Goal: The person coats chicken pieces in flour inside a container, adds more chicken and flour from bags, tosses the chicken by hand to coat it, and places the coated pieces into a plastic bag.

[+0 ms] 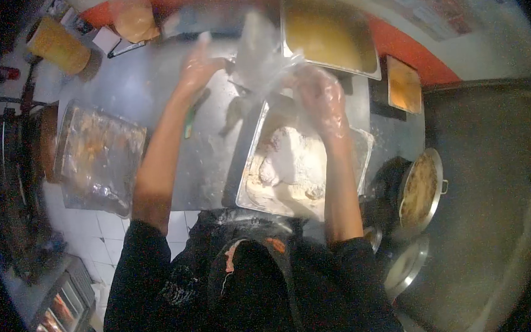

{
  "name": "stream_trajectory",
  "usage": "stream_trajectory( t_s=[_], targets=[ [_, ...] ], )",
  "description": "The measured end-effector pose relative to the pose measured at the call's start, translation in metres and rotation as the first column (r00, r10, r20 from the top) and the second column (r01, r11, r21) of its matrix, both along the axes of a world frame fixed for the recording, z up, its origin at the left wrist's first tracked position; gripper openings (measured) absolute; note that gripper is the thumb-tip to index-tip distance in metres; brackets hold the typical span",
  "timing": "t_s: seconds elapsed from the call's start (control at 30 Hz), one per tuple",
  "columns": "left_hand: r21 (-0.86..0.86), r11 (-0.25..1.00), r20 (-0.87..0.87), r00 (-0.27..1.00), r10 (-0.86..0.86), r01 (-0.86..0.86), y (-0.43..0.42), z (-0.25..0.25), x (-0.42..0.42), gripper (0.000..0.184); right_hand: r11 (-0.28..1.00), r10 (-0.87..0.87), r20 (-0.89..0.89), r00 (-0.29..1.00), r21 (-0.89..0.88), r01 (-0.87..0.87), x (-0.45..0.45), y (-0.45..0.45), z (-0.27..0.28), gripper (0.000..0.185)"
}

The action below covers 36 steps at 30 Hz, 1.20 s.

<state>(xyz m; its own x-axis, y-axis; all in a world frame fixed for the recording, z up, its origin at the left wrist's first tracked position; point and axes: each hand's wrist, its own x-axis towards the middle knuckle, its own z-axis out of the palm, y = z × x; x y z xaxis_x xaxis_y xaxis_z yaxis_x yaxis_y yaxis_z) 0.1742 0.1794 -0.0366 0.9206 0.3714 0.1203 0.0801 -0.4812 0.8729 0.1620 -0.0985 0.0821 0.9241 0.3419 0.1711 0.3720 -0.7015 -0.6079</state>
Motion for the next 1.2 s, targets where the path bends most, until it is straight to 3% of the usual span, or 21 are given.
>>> stream_trajectory(
  t_s=[0.03, 0.07, 0.13, 0.2, 0.23, 0.27, 0.3, 0.37, 0.43, 0.5, 0.57, 0.67, 0.77, 0.83, 0.87, 0.9, 0.97, 1.03, 1.1, 1.13, 1.2],
  targets=[
    [-0.116, 0.993, 0.062, 0.997, 0.036, -0.029, 0.005, -0.004, -0.016, 0.069, 0.993, 0.080, 0.028, 0.996, -0.088, -0.077, -0.003, -0.005, -0.006, 0.034],
    [-0.234, 0.971, 0.113, 0.991, 0.076, -0.047, -0.001, -0.007, -0.034, 0.067, 0.999, 0.023, -0.052, 0.998, -0.024, -0.024, -0.014, -0.012, -0.001, 0.035],
    [-0.270, 0.953, 0.032, 0.988, 0.152, -0.138, -0.029, 0.057, -0.090, 0.061, 0.990, -0.090, -0.218, 0.972, 0.083, 0.110, -0.049, -0.038, 0.018, 0.037],
    [-0.786, 0.618, 0.115, 0.972, 0.206, -0.038, -0.077, 0.064, -0.143, 0.058, 0.935, -0.260, -0.386, 0.885, 0.127, 0.330, -0.072, -0.072, 0.011, 0.044],
    [-0.585, 0.811, -0.023, 0.999, -0.031, 0.012, -0.095, 0.081, -0.162, 0.059, 0.954, -0.270, -0.395, 0.878, 0.013, 0.299, -0.079, -0.091, 0.001, 0.048],
    [-0.436, 0.899, -0.179, 0.973, -0.143, 0.052, -0.115, 0.089, -0.168, 0.060, 0.959, -0.282, -0.406, 0.869, -0.104, 0.263, -0.086, -0.114, -0.015, 0.052],
    [-0.274, 0.950, -0.330, 0.913, -0.239, 0.150, -0.135, 0.098, -0.173, 0.061, 0.944, -0.324, -0.437, 0.839, -0.208, 0.256, -0.089, -0.130, -0.033, 0.055],
    [-0.088, 0.974, -0.540, 0.812, -0.221, 0.207, -0.187, 0.091, -0.166, 0.063, 0.884, -0.430, -0.508, 0.746, -0.404, 0.234, -0.097, -0.153, -0.073, 0.059],
    [0.100, 0.974, -0.589, 0.801, -0.108, 0.204, -0.213, 0.075, -0.154, 0.066, 0.889, -0.403, -0.545, 0.735, -0.423, 0.174, -0.105, -0.176, -0.136, 0.064],
    [0.221, 0.948, -0.590, 0.805, -0.055, 0.227, -0.226, 0.039, -0.143, 0.071, 0.963, -0.255, -0.623, 0.740, -0.233, 0.135, -0.094, -0.182, -0.157, 0.071],
    [0.283, 0.922, -0.563, 0.824, -0.064, 0.264, -0.227, 0.007, -0.133, 0.078, 0.982, -0.144, -0.751, 0.644, -0.028, 0.187, -0.078, -0.173, -0.138, 0.076],
    [-0.005, 0.979, -0.723, 0.675, -0.145, 0.204, -0.234, 0.042, -0.103, 0.078, 0.958, -0.074, -0.836, 0.544, 0.092, 0.270, -0.069, -0.168, -0.143, 0.076],
    [0.081, 0.993, -0.762, 0.648, 0.005, 0.087, -0.246, 0.026, -0.089, 0.067, 0.981, -0.071, -0.852, 0.519, 0.035, 0.190, -0.054, -0.141, -0.122, 0.070],
    [-0.147, 0.988, -0.647, 0.761, -0.054, -0.055, -0.244, 0.039, -0.090, 0.053, 0.969, 0.018, -0.848, 0.529, 0.145, 0.201, -0.063, -0.126, -0.151, 0.070],
    [-0.235, 0.970, -0.568, 0.819, -0.081, -0.068, -0.242, 0.038, -0.095, 0.047, 0.958, 0.056, -0.845, 0.531, 0.195, 0.210, -0.064, -0.110, -0.136, 0.070],
    [-0.327, 0.943, -0.484, 0.869, -0.105, -0.068, -0.240, 0.037, -0.099, 0.041, 0.950, 0.042, -0.927, 0.372, 0.153, 0.273, -0.067, -0.111, -0.114, 0.053],
    [-0.427, 0.904, -0.278, 0.949, -0.151, 0.018, -0.220, 0.012, -0.119, 0.036, 0.944, -0.085, -0.874, 0.478, 0.084, 0.320, -0.085, -0.114, -0.117, 0.051],
    [-0.056, 0.974, -0.181, 0.957, -0.225, 0.218, -0.206, 0.010, -0.143, 0.035, 0.976, -0.025, -0.819, 0.573, 0.103, 0.190, -0.109, -0.128, -0.106, 0.057],
    [0.106, 0.942, -0.157, 0.940, -0.301, 0.320, -0.200, 0.021, -0.154, 0.036, 0.990, 0.133, -0.768, 0.626, 0.132, -0.048, -0.110, -0.144, -0.073, 0.069],
    [0.057, 0.938, -0.190, 0.926, -0.327, 0.343, -0.199, 0.030, -0.164, 0.038, 0.987, 0.157, -0.754, 0.638, 0.102, -0.123, -0.106, -0.152, -0.062, 0.072],
    [-0.043, 0.925, -0.259, 0.891, -0.374, 0.376, -0.196, 0.052, -0.189, 0.041, 0.988, -0.018, -0.768, 0.640, -0.114, -0.109, -0.094, -0.161, -0.054, 0.068]
  ],
)
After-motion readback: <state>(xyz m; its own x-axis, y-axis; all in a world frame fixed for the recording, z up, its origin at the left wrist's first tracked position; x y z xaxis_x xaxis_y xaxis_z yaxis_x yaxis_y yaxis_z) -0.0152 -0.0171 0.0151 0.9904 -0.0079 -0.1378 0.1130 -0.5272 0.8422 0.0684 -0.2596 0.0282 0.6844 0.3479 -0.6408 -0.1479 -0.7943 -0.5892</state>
